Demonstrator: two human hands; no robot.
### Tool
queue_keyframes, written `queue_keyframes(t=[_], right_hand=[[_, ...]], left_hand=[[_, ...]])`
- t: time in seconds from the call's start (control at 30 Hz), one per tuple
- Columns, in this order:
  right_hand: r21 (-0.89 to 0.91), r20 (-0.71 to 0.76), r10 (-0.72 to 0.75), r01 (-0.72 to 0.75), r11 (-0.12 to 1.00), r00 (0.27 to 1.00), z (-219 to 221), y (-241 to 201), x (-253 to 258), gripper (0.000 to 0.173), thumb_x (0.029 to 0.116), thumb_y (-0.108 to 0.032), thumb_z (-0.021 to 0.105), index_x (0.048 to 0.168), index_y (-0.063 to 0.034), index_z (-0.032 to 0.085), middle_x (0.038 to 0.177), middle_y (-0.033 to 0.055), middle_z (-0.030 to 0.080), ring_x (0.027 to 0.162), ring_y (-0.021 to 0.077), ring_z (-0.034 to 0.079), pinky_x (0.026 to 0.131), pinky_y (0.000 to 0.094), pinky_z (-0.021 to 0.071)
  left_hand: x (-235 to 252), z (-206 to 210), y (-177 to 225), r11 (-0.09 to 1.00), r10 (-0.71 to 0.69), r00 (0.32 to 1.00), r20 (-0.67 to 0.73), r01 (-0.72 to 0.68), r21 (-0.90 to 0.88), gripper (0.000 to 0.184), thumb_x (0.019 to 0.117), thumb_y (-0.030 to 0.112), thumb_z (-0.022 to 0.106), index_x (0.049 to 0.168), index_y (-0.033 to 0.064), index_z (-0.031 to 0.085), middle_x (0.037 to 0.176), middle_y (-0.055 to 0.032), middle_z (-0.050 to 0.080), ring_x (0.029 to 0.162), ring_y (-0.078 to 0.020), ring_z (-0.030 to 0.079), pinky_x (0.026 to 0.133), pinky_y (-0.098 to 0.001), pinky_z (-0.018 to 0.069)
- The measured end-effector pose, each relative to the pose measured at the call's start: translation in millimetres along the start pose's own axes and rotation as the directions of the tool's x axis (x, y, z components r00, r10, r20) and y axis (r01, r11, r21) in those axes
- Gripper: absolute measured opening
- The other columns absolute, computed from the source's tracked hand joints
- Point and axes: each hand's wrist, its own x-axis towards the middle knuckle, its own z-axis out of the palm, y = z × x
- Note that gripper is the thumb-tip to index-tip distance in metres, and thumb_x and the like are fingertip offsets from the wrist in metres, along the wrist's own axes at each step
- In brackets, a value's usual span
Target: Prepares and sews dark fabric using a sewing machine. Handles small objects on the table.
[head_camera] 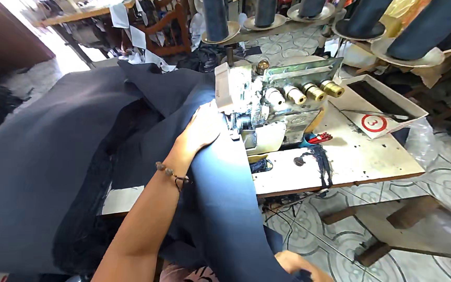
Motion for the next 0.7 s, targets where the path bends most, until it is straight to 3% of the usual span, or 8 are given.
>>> queue_keyframes(t=[0.1, 0.17, 0.23, 0.3, 0.43, 0.5, 0.57, 0.7], right_hand=[[-0.01, -0.184, 0.06, -0.063, 0.998, 0.981, 0.3, 13.1, 4.4, 0.019, 0.1051, -0.026, 0.056, 0.12, -0.0238, 0.068, 0.113, -0.0216, 0.069, 0.106, -0.0138, 0.06, 0.094, 0.0121, 0.0498], [-0.028, -0.312, 0.076, -0.089, 0.996, 0.947, 1.5, 23.1, 11.5, 0.022, 0.1042, -0.025, 0.056, 0.121, -0.0297, 0.07, 0.113, -0.0238, 0.07, 0.106, -0.013, 0.061, 0.093, 0.0132, 0.0513], [-0.072, -0.427, 0.084, -0.127, 0.989, 0.9, 1.4, 31.3, 20.3, 0.022, 0.103, -0.029, 0.057, 0.119, -0.0322, 0.071, 0.11, -0.0235, 0.071, 0.103, -0.0118, 0.063, 0.092, 0.0145, 0.0529], [-0.09, -0.525, 0.079, -0.147, 0.985, 0.848, 1.4, 38.5, 31.7, 0.019, 0.1026, -0.032, 0.058, 0.114, -0.031, 0.073, 0.106, -0.0213, 0.073, 0.1, -0.0099, 0.065, 0.091, 0.0166, 0.0545], [-0.003, -0.711, 0.129, -0.187, 0.982, 0.691, 8.3, 40.6, 57.0, 0.017, 0.0981, -0.009, 0.057, 0.107, -0.0156, 0.07, 0.096, -0.0126, 0.075, 0.094, -0.0034, 0.069, 0.09, 0.021, 0.057], [0.029, -0.745, 0.163, -0.213, 0.977, 0.646, 8.2, 36.2, 67.0, 0.018, 0.0977, -0.004, 0.053, 0.108, -0.0097, 0.067, 0.095, -0.0097, 0.074, 0.093, -0.0021, 0.069, 0.091, 0.021, 0.0571], [0.032, -0.75, 0.156, -0.2, 0.979, 0.643, 6.7, 34.0, 73.7, 0.018, 0.0987, -0.003, 0.051, 0.108, -0.0084, 0.066, 0.094, -0.0089, 0.074, 0.092, -0.0015, 0.069, 0.089, 0.0212, 0.0576], [0.069, -0.751, 0.185, -0.203, 0.977, 0.634, 3.6, 30.9, 84.0, 0.018, 0.099, -0.001, 0.05, 0.11, -0.0063, 0.064, 0.094, -0.0081, 0.073, 0.092, -0.0021, 0.069, 0.089, 0.0204, 0.0574]], left_hand=[[51.2, 4.3, -22.2, 0.999, 0.022, 1.0, 0.003, -0.022, 0.043, 0.054, 0.1063, 0.019, 0.05, 0.151, -0.0096, 0.038, 0.146, -0.0313, 0.05, 0.14, -0.0418, 0.047, 0.119, -0.0517, 0.0335], [60.4, -1.0, -24.1, 0.999, 0.045, 0.998, -0.046, -0.045, 0.001, 0.056, 0.0988, 0.013, 0.065, 0.146, -0.0092, 0.044, 0.139, -0.0313, 0.056, 0.135, -0.0428, 0.052, 0.116, -0.0528, 0.0366], [64.9, -10.5, -15.0, 0.998, -0.037, 0.998, -0.053, 0.035, -0.043, 0.049, 0.0971, 0.003, 0.063, 0.141, -0.0111, 0.046, 0.133, -0.0334, 0.058, 0.13, -0.0453, 0.055, 0.111, -0.0563, 0.041], [69.0, -22.3, -6.7, 0.986, -0.139, 0.99, -0.034, 0.135, -0.094, 0.041, 0.1061, 0.008, 0.052, 0.143, -0.0069, 0.044, 0.138, -0.032, 0.055, 0.133, -0.044, 0.053, 0.111, -0.0562, 0.041], [116.5, 1.9, -54.2, 0.997, 0.069, 0.939, -0.337, -0.059, 0.041, 0.037, 0.104, 0.014, 0.051, 0.136, -0.0041, 0.054, 0.137, -0.0272, 0.057, 0.13, -0.0441, 0.054, 0.107, -0.0574, 0.0443], [86.2, -4.9, -43.9, 0.997, 0.075, 0.913, -0.401, -0.083, -0.001, 0.04, 0.1029, 0.014, 0.054, 0.139, -0.0031, 0.054, 0.141, -0.0257, 0.057, 0.13, -0.0421, 0.055, 0.106, -0.0564, 0.0454], [4.1, -25.5, -16.8, 0.995, -0.049, 0.972, -0.231, 0.028, -0.091, 0.051, 0.1074, 0.021, 0.053, 0.152, 0.0017, 0.037, 0.155, -0.0211, 0.045, 0.138, -0.0337, 0.05, 0.112, -0.0484, 0.0444], [-164.3, 46.6, -55.1, 0.96, -0.148, 0.924, -0.353, 0.049, -0.274, 0.075, 0.0873, 0.034, 0.079, 0.139, -0.0107, 0.046, 0.13, -0.0304, 0.058, 0.109, -0.0389, 0.064, 0.088, -0.0536, 0.0561]])
